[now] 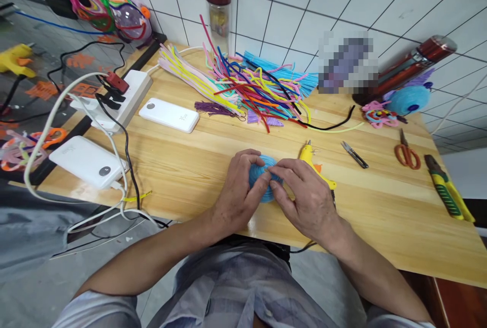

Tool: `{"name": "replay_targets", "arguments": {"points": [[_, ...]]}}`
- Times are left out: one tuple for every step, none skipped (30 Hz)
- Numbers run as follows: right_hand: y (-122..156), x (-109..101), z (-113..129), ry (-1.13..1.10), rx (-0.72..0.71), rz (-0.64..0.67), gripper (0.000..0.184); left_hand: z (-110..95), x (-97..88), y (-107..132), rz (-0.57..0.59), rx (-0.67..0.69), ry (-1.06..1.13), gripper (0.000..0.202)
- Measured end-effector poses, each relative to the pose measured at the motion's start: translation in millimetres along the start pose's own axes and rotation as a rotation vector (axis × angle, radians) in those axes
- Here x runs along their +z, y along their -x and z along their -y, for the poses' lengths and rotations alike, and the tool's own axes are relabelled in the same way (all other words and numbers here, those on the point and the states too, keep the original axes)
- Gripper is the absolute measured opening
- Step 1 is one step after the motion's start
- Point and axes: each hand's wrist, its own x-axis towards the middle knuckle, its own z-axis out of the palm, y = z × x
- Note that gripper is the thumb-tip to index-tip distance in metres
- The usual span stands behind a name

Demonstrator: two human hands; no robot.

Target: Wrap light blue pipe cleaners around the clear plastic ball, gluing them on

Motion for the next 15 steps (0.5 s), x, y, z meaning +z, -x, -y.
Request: {"name": "replay_targets", "arguments": {"points": [[0.6, 0.4, -0.3, -0.008, 0.006, 0.004, 0.014, 0.0, -0.8, 1.8, 0.005, -0.031, 0.031, 0.017], [1.2, 0.9, -0.7, -0.016, 0.009, 0.008, 0.014, 0.1, -1.8, 3.0, 0.013, -0.064, 0.062, 0.018], [1.7, 1.4, -1.1, -0.024, 0.008, 0.011, 0.014, 0.3, -2.9, 3.7, 0.021, -0.098, 0.091, 0.019], [2.2, 1.8, -1.5, -0.033, 0.005, 0.014, 0.014, 0.7, -4.1, 3.6, 0.024, -0.137, 0.117, 0.020], [2.5, 2.0, -1.8, -0.042, 0.003, 0.016, 0.014, 1.3, -5.2, 2.8, 0.024, -0.177, 0.141, 0.021], [2.6, 2.1, -2.0, -0.051, -0.001, 0.017, 0.015, 2.0, -6.2, 1.5, 0.021, -0.216, 0.162, 0.022], [2.7, 2.1, -2.3, -0.060, -0.003, 0.019, 0.015, 2.9, -6.9, -0.2, 0.018, -0.249, 0.185, 0.023], [2.6, 2.0, -2.4, -0.064, -0.006, 0.020, 0.015, 3.8, -7.3, -2.0, 0.017, -0.274, 0.210, 0.024], [2.4, 1.9, -2.4, -0.064, -0.008, 0.021, 0.016, 4.7, -7.5, -3.6, 0.018, -0.291, 0.240, 0.025], [2.3, 2.1, -2.3, -0.059, -0.011, 0.021, 0.016, 5.6, -7.5, -4.9, 0.021, -0.304, 0.272, 0.025], [2.2, 2.6, -2.0, -0.053, -0.017, 0.017, 0.016, 6.4, -7.4, -5.7, 0.024, -0.316, 0.304, 0.025], [2.3, 3.5, -1.6, -0.046, -0.024, 0.014, 0.017, 7.1, -7.3, -6.0, 0.026, -0.327, 0.334, 0.026], [2.6, 4.8, -1.1, -0.038, -0.032, 0.008, 0.018, 7.7, -7.2, -5.8, 0.026, -0.337, 0.360, 0.026], [3.3, 6.4, -0.6, -0.029, -0.040, 0.001, 0.019, 8.2, -7.1, -5.3, 0.022, -0.344, 0.376, 0.027], [4.4, 8.2, 0.0, -0.020, -0.047, -0.005, 0.020, 8.6, -7.0, -4.6, 0.013, -0.345, 0.383, 0.027]]}}
